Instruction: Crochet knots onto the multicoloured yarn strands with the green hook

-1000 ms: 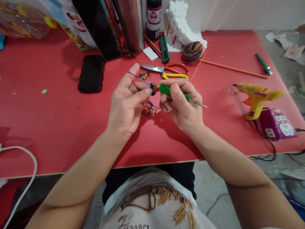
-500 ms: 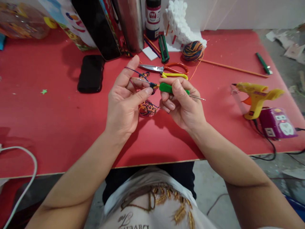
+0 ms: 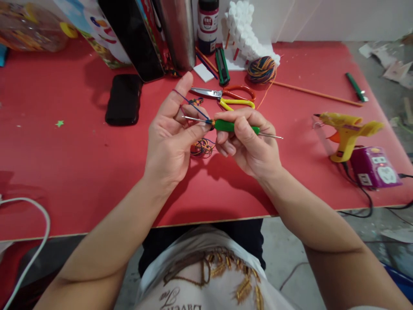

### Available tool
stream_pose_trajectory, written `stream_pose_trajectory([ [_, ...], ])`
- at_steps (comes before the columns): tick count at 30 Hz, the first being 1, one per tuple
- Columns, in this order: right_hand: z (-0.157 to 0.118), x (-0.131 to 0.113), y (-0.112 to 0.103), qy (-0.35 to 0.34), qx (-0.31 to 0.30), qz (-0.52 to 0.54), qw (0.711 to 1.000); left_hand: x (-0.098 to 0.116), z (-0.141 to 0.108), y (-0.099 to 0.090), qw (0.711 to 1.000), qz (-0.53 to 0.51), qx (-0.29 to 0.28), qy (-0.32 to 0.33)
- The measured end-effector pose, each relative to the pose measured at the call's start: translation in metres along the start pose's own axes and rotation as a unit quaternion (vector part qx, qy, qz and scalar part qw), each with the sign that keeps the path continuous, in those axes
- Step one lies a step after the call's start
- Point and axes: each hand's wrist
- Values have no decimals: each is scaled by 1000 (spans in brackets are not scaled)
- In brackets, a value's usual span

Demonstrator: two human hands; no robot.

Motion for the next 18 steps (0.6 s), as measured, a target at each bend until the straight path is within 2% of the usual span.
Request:
stream_pose_trajectory([
  [3, 1, 1, 0, -32, 35, 8, 999, 0, -3, 3, 1000, 13, 4, -28],
  [7, 3, 6, 2, -24, 70, 9, 997, -4, -3, 5, 1000, -12, 23, 4],
  [14, -1, 3, 4, -23, 24, 12, 999, -2, 1, 2, 999, -18, 28, -3],
  [18, 1, 3, 3, -33, 37, 15, 999, -3, -1, 3, 1000, -8, 11, 5],
])
Point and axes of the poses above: each hand's wrist, its own z-axis towards the middle knuckle, its own y-axis out of the palm, x = y × z, and after that the axes turned 9 degrees about y, right-handed
